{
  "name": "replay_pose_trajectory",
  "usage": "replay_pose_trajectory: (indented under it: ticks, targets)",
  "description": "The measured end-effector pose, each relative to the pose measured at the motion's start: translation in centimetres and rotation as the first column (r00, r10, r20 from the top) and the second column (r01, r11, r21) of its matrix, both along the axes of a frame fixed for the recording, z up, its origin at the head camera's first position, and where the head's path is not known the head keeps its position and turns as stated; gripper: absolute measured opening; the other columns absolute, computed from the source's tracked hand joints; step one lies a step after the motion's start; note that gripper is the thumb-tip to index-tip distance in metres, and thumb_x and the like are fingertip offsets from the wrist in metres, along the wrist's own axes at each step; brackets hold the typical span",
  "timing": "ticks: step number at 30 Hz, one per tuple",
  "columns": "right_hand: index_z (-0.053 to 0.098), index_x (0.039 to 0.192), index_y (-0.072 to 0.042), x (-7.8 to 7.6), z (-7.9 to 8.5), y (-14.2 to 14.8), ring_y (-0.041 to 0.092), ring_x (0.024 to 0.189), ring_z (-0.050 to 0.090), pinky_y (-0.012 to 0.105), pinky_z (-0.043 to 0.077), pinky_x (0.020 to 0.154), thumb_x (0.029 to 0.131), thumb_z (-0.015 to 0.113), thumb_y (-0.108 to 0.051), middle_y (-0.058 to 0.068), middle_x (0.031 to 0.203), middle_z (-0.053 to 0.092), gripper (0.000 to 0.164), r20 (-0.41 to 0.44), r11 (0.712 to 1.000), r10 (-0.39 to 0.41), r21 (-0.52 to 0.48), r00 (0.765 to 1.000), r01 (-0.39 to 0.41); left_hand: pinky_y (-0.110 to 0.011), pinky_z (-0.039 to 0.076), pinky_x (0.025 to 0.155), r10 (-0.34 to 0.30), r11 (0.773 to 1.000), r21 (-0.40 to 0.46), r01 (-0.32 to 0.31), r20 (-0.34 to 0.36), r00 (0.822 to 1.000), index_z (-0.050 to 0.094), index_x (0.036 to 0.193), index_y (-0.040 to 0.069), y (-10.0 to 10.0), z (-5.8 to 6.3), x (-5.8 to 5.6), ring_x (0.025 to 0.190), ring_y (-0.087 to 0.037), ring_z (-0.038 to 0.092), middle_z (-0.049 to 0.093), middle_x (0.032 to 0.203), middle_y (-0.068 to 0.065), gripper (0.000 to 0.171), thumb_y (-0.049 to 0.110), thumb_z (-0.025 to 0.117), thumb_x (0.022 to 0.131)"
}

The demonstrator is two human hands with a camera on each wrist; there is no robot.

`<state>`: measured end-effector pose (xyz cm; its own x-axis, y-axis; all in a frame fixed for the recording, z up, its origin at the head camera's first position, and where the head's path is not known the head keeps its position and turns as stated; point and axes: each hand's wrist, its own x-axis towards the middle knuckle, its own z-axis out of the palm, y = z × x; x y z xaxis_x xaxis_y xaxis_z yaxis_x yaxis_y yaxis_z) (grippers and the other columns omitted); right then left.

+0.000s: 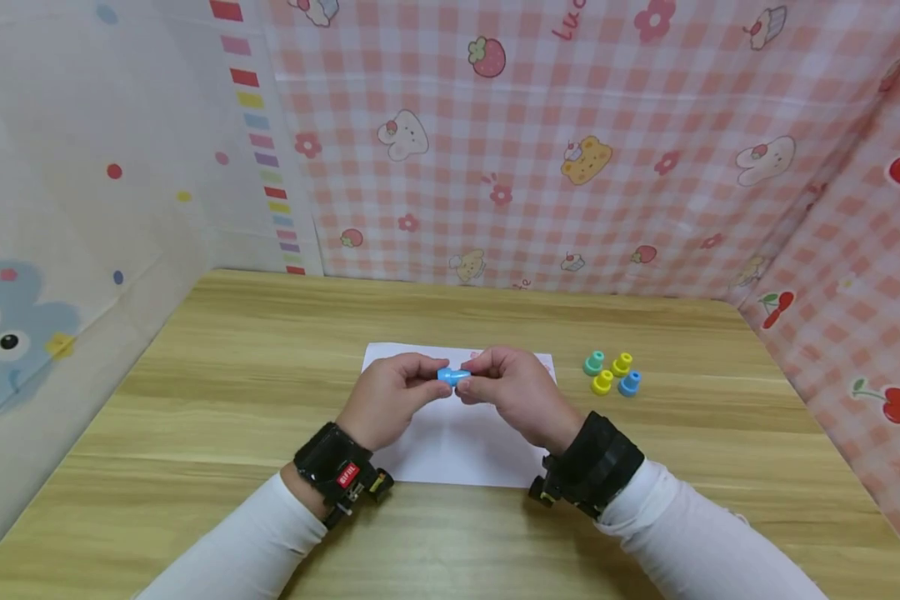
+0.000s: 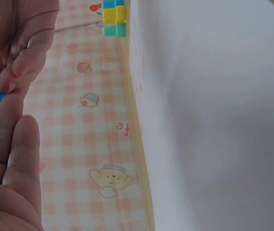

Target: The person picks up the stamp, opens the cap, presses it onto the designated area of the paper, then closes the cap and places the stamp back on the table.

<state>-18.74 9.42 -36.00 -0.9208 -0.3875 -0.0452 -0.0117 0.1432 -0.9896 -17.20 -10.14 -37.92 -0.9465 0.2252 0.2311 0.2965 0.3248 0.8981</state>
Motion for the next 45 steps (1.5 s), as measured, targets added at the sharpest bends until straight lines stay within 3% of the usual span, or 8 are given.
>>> replay_pose_trajectory:
  ticks: [7,13,18,23,28,34,38,45]
  targets:
    - [0.067,0.094,-0.006,0.2,0.0,0.5,0.023,0.081,0.064,0.037,0.053,0.078,0.082,0.071,-0.006,0.010,0.092,0.067,0.012,-0.077,0.995,-0.010,0.095,0.997,0.017,-0.030,0.054,0.072,-0.057,0.997,-0.054,0.056,-0.023,0.998,0.068,0.110,0.013,0.2,0.1,0.0,0.083,-0.005,0.061,0.067,0.100,0.007,0.029,0.025,0.073,0.083]
    - [0.066,0.096,-0.015,0.1,0.5,2.1,0.018,0.078,0.060,0.037,0.053,0.069,0.085,0.071,-0.015,0.001,0.092,0.066,0.012,-0.243,0.959,0.004,0.277,0.970,0.065,-0.032,0.049,0.087,-0.125,0.976,-0.171,0.132,0.051,0.991,0.043,0.140,0.012,-0.3,0.2,-0.1,0.104,-0.006,0.055,0.056,0.128,-0.001,0.070,0.049,0.065,0.084]
    - [0.063,0.097,-0.019,-0.2,1.3,5.8,0.017,0.074,0.055,0.034,0.052,0.063,0.087,0.068,-0.020,-0.003,0.089,0.064,0.012,-0.353,0.865,-0.020,0.463,0.935,0.193,-0.042,0.043,0.095,-0.052,0.926,-0.376,0.040,-0.021,0.998,0.034,0.145,0.013,-1.9,0.5,-0.2,0.116,-0.015,0.047,0.048,0.136,-0.004,0.081,0.066,0.051,0.085]
    - [0.066,0.096,-0.014,-0.6,1.6,9.6,0.017,0.073,0.054,0.034,0.051,0.064,0.088,0.067,-0.019,0.000,0.085,0.064,0.010,-0.403,0.749,0.040,0.618,0.914,0.239,-0.047,0.036,0.101,-0.018,0.848,-0.528,-0.033,-0.091,0.996,0.033,0.145,0.011,-3.4,0.5,-0.3,0.125,-0.020,0.037,0.043,0.140,-0.008,0.077,0.061,0.050,0.089]
    - [0.068,0.089,-0.008,-1.0,1.2,12.8,0.018,0.070,0.052,0.034,0.048,0.065,0.085,0.068,-0.014,0.003,0.081,0.061,0.007,-0.378,0.639,0.112,0.735,0.919,0.225,-0.048,0.034,0.102,-0.005,0.800,-0.596,-0.065,-0.114,0.993,0.034,0.144,0.008,-4.0,0.0,-0.8,0.127,-0.024,0.035,0.043,0.140,-0.011,0.071,0.051,0.055,0.091]
    - [0.067,0.087,-0.008,-1.3,0.5,14.7,0.020,0.070,0.051,0.034,0.048,0.065,0.082,0.069,-0.010,0.005,0.081,0.060,0.006,-0.303,0.525,0.132,0.829,0.944,0.193,-0.049,0.034,0.102,0.017,0.768,-0.632,-0.103,-0.141,0.990,0.035,0.142,0.005,-4.5,-0.2,-1.2,0.126,-0.027,0.036,0.043,0.139,-0.015,0.070,0.046,0.058,0.090]
    - [0.067,0.090,-0.008,-1.3,0.3,14.9,0.021,0.073,0.051,0.036,0.049,0.068,0.081,0.069,-0.010,0.007,0.084,0.061,0.010,-0.245,0.476,0.120,0.865,0.962,0.161,-0.050,0.034,0.102,0.024,0.756,-0.644,-0.116,-0.150,0.988,0.037,0.141,0.004,-4.9,-0.1,-1.4,0.126,-0.027,0.036,0.043,0.139,-0.016,0.070,0.046,0.059,0.090]
    - [0.066,0.093,-0.006,-1.6,0.0,15.2,0.023,0.076,0.051,0.039,0.049,0.070,0.079,0.070,-0.010,0.008,0.088,0.060,0.015,-0.195,0.454,0.096,0.881,0.976,0.131,-0.050,0.032,0.103,0.036,0.745,-0.654,-0.129,-0.155,0.987,0.038,0.141,0.004,-5.0,-0.2,-1.9,0.127,-0.028,0.033,0.042,0.140,-0.015,0.069,0.046,0.059,0.090]
